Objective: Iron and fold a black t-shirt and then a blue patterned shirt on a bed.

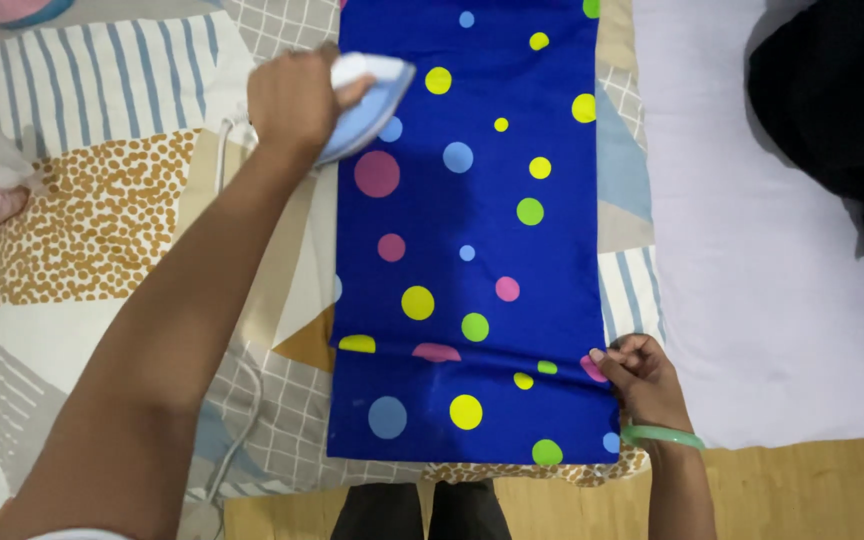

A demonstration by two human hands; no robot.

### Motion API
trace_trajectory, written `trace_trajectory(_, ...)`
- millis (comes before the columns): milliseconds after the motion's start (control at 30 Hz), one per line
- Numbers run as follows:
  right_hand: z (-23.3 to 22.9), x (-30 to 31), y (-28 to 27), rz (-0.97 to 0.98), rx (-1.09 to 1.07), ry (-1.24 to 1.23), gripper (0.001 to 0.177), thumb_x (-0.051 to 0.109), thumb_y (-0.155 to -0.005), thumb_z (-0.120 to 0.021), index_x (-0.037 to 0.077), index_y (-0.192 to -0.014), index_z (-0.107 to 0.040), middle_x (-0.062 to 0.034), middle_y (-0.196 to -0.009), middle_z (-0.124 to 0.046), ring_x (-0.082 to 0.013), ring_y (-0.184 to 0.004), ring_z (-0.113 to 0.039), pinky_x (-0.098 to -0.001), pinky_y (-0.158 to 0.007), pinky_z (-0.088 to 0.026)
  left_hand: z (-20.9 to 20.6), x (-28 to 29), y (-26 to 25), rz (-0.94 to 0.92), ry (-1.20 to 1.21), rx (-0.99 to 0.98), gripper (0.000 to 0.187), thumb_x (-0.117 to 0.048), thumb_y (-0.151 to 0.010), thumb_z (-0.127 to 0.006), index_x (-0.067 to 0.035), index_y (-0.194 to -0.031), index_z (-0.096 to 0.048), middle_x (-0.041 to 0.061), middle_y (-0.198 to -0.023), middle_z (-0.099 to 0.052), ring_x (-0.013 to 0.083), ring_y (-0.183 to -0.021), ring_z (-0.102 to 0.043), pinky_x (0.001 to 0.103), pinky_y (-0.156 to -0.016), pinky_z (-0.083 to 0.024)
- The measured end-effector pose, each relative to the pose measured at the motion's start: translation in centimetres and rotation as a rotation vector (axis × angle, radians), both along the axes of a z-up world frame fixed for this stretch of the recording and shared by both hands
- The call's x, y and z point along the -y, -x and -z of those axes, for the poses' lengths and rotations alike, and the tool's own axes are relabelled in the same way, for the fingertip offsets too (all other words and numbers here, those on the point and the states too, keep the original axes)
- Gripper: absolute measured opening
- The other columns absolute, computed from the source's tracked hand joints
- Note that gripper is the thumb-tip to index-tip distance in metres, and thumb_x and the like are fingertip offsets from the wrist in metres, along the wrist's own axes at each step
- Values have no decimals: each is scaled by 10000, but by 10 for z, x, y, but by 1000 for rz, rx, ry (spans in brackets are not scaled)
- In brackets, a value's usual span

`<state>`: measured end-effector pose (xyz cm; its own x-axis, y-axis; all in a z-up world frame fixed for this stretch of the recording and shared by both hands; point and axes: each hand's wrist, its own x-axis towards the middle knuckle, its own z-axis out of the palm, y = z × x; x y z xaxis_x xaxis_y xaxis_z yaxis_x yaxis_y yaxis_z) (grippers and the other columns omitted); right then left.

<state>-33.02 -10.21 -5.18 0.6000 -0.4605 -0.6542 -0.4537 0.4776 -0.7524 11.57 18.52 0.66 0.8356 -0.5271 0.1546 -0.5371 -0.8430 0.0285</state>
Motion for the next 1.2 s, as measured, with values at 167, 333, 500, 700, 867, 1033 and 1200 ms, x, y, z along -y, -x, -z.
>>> trace_trajectory(167,-7,-4,-4,-8,-44,53,209,-86,-906,-663,67,-921,-521,-67,-792,-636,-188,-822,-712,-316,-803,-588,-5,-17,18,-20,104,10,538,-667,-887,-712,-156,-1041,-781,139,-806,-747,326,-728,-717,468,-624,-539)
trace_trajectory(333,-5,-3,-1,1,-20,35,200,-57,-909,-675,69,-930,-522,-73,-788,-660,-185,-838,-726,-302,-799,-591,-44,-39,132,151,-112,-351,516,-662,-879,-624,-208,-1103,-724,116,-784,-737,330,-701,-721,500,-602,-537)
trace_trajectory(500,-21,-9,-11,-31,-113,103,186,-58,-914,-667,63,-943,-529,-82,-791,-667,-188,-851,-723,-302,-785,-582,-48,-76,189,299,-84,-397,511,-657,-923,-578,-173,-1037,-698,104,-767,-726,306,-691,-725,461,-595,-552)
trace_trajectory(700,-7,-5,-3,-46,-38,106,179,-54,-919,-667,52,-964,-530,-82,-832,-671,-184,-859,-712,-300,-803,-577,-30,-89,121,164,-88,-228,529,-636,-910,-618,-166,-1131,-720,124,-823,-731,321,-721,-721,474,-608,-539)
trace_trajectory(867,-24,-13,-15,-71,-123,183,191,-50,-918,-674,43,-1020,-542,-90,-861,-662,-182,-852,-690,-304,-805,-558,-9,-126,25,-102,-64,-121,588,-641,-940,-711,-112,-1196,-720,177,-886,-726,352,-799,-714,492,-646,-525)
trace_trajectory(1033,-35,-33,-39,-98,-157,515,325,82,-875,-758,74,-1093,-517,-90,-941,-666,-173,-846,-648,-337,-716,-555,27,-177,-34,-262,782,119,434,-387,-1142,-647,-95,-1450,-551,125,-1068,-718,251,-924,-689,420,-836,-577)
trace_trajectory(1200,-34,-52,-71,-351,-61,1236,411,164,-845,-873,74,-1176,-647,-168,-1095,-596,-287,-974,-576,-414,-892,-495,81,-203,-9,-176,1298,-151,381,-284,-1221,-377,-61,-1520,-298,65,-1169,-644,128,-987,-663,323,-832,-596)
